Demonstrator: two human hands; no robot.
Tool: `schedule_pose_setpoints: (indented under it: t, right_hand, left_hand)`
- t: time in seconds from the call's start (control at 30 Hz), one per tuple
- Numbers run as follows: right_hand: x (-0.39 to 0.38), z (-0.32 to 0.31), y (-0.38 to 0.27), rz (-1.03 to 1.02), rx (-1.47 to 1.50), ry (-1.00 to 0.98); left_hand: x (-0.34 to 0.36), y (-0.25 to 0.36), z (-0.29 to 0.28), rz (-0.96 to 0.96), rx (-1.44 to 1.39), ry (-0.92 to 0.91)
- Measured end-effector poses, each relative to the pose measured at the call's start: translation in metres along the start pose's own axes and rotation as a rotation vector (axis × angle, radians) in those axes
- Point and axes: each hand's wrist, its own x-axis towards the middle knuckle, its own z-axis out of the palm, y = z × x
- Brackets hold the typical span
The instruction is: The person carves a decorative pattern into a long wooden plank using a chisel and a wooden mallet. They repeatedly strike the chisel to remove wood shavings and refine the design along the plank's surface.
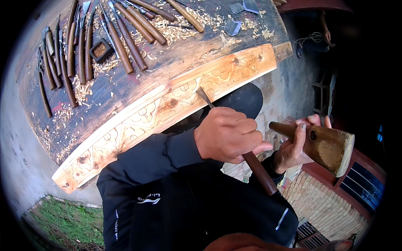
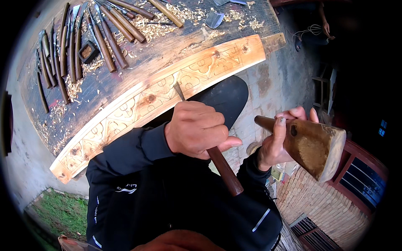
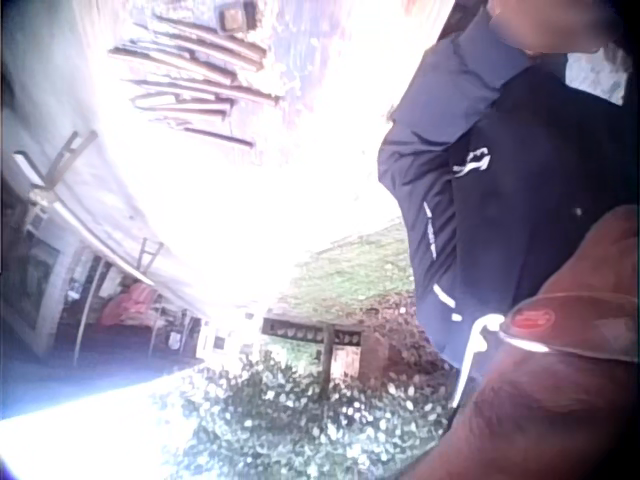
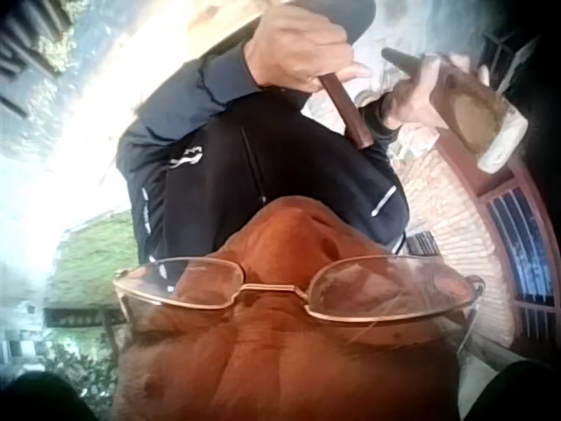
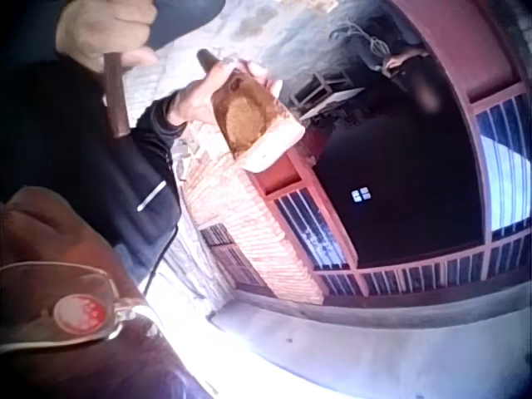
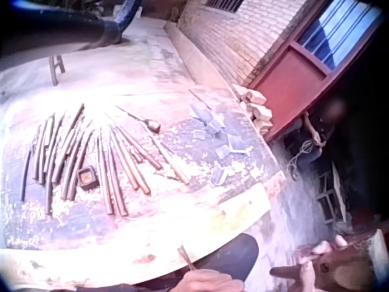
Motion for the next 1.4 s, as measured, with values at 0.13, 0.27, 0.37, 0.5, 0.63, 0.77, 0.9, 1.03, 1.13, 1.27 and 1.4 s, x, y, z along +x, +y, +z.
schedule_pose_setpoints:
  t: [0.13, 0.27, 0.37, 0.5, 0.63, 0.77, 0.9, 1.03, 1.13, 1.27, 1.4]
  right_hand:
    - [0.001, -0.006, 0.005, 0.157, 0.044, -0.011]
    - [0.003, -0.01, 0.008, 0.158, 0.032, -0.018]
    - [0.004, -0.008, 0.01, 0.158, 0.032, -0.033]
    - [0.004, -0.003, 0.013, 0.156, 0.033, -0.038]
    - [0.005, -0.003, 0.014, 0.141, 0.04, -0.066]
    - [0.007, -0.003, 0.014, 0.139, 0.039, -0.083]
    - [0.008, 0.002, 0.009, 0.137, 0.014, -0.088]
    - [0.007, 0.003, 0.008, 0.128, 0.026, -0.085]
    - [0.01, 0.004, 0.009, 0.121, 0.032, -0.103]
    - [0.011, 0.004, 0.01, 0.117, 0.02, -0.111]
    - [0.013, 0.005, 0.012, 0.085, -0.022, -0.118]
  left_hand:
    - [0.013, -0.001, 0.017, -0.008, 0.121, 0.067]
    - [0.015, -0.006, 0.022, -0.035, 0.17, 0.08]
    - [0.016, -0.009, 0.022, -0.044, 0.184, 0.079]
    - [0.018, -0.014, 0.019, -0.047, 0.218, 0.094]
    - [0.017, -0.015, 0.021, -0.063, 0.211, 0.114]
    - [0.015, -0.014, 0.021, -0.074, 0.203, 0.123]
    - [0.018, -0.012, 0.021, -0.089, 0.222, 0.148]
    - [0.018, -0.013, 0.024, -0.09, 0.216, 0.176]
    - [0.018, -0.013, 0.025, -0.093, 0.209, 0.183]
    - [0.018, -0.012, 0.021, -0.113, 0.231, 0.17]
    - [0.023, -0.018, 0.025, -0.121, 0.248, 0.241]
